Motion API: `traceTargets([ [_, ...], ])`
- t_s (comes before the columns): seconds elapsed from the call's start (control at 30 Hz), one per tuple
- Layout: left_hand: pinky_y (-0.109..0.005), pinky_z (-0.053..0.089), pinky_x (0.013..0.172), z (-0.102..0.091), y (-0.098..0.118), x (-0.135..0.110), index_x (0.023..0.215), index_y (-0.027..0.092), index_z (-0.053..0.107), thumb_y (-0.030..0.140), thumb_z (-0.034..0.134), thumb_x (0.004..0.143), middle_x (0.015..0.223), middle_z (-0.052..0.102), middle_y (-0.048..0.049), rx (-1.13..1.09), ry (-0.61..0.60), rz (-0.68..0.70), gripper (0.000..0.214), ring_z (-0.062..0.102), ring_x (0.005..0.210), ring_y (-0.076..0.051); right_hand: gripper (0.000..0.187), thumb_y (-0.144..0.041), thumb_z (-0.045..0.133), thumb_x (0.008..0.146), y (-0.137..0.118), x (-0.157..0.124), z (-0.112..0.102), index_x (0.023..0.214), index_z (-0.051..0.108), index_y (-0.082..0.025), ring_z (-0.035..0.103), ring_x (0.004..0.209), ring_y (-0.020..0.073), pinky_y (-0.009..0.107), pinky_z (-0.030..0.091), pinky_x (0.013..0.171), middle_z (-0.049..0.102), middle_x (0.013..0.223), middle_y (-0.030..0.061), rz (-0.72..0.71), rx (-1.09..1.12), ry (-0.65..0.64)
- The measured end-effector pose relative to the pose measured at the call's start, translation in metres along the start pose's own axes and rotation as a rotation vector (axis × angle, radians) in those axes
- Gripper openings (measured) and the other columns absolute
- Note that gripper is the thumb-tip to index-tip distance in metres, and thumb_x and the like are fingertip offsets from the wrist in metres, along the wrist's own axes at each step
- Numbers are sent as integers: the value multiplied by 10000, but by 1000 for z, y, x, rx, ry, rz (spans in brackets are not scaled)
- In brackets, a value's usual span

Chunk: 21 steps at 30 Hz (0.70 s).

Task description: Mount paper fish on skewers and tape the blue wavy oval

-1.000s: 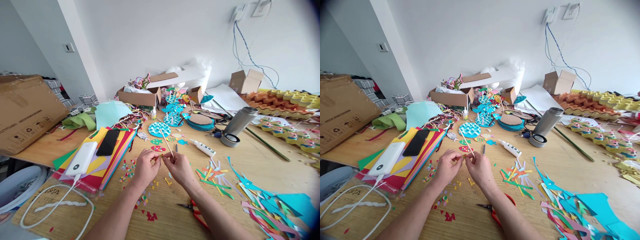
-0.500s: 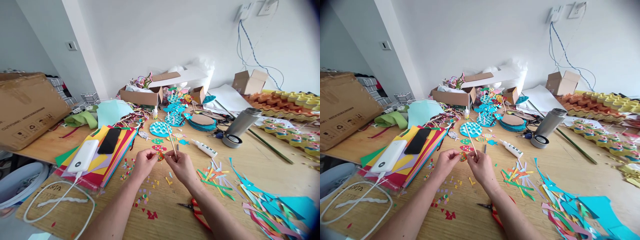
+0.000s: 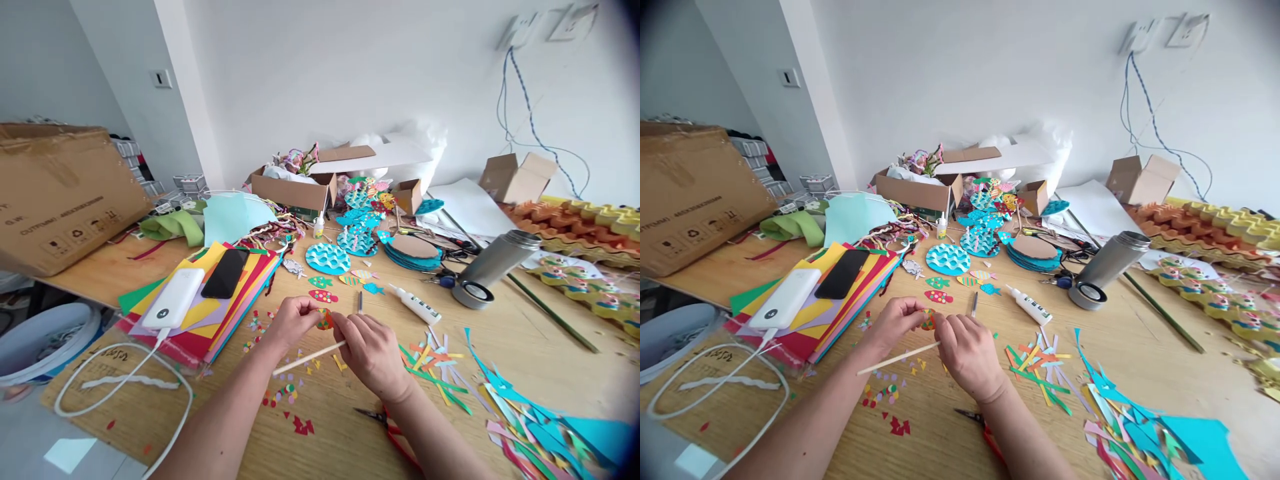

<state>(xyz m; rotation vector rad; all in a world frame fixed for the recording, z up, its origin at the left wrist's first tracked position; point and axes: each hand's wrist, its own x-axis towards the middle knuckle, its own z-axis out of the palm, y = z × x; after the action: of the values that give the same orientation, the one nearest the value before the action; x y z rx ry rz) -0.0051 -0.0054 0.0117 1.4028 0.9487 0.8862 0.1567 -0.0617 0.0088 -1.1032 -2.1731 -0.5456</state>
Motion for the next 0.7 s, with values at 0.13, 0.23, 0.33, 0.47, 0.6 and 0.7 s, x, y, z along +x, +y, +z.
traceTargets([
  [0.13,-218,298,528,-5,-4,1,639,138,589,228,576,682,561,490,42,65,-17,-37,101,406,548,-83,134,-111,461,898,1,0,0,955,582,-114,415,543,123,271,278,548,514,596,-6,-68,-29,-27],
  [0.23,-222,294,526,-7,-5,2,620,138,574,248,571,700,547,472,40,97,-40,-37,135,406,545,-86,163,-132,444,917,2,0,1,989,587,-106,419,557,128,277,278,553,519,607,3,-92,-34,-50],
  [0.33,-222,298,527,-8,-3,1,620,137,579,271,571,714,554,476,32,109,-50,-29,165,418,554,-92,177,-136,434,923,2,0,1,981,599,-104,420,557,127,280,279,551,517,604,4,-95,-34,-59],
  [0.47,-223,307,521,-8,-2,0,623,136,596,291,575,717,556,491,24,115,-47,-30,182,433,555,-100,189,-131,429,924,2,1,0,985,606,-107,423,558,124,281,285,550,520,608,3,-92,-53,-86],
  [0.6,-223,330,522,-7,-3,0,626,137,605,300,582,717,552,502,22,104,-45,-30,188,446,548,-102,205,-135,416,928,1,2,-2,982,612,-112,422,553,123,282,288,544,516,606,1,-90,-65,-88],
  [0.7,-222,339,524,-7,-6,1,637,133,613,315,592,719,551,510,20,93,-50,-25,200,453,544,-101,205,-134,418,929,1,2,-2,972,616,-105,422,553,123,283,287,541,516,602,3,-88,-63,-77],
])
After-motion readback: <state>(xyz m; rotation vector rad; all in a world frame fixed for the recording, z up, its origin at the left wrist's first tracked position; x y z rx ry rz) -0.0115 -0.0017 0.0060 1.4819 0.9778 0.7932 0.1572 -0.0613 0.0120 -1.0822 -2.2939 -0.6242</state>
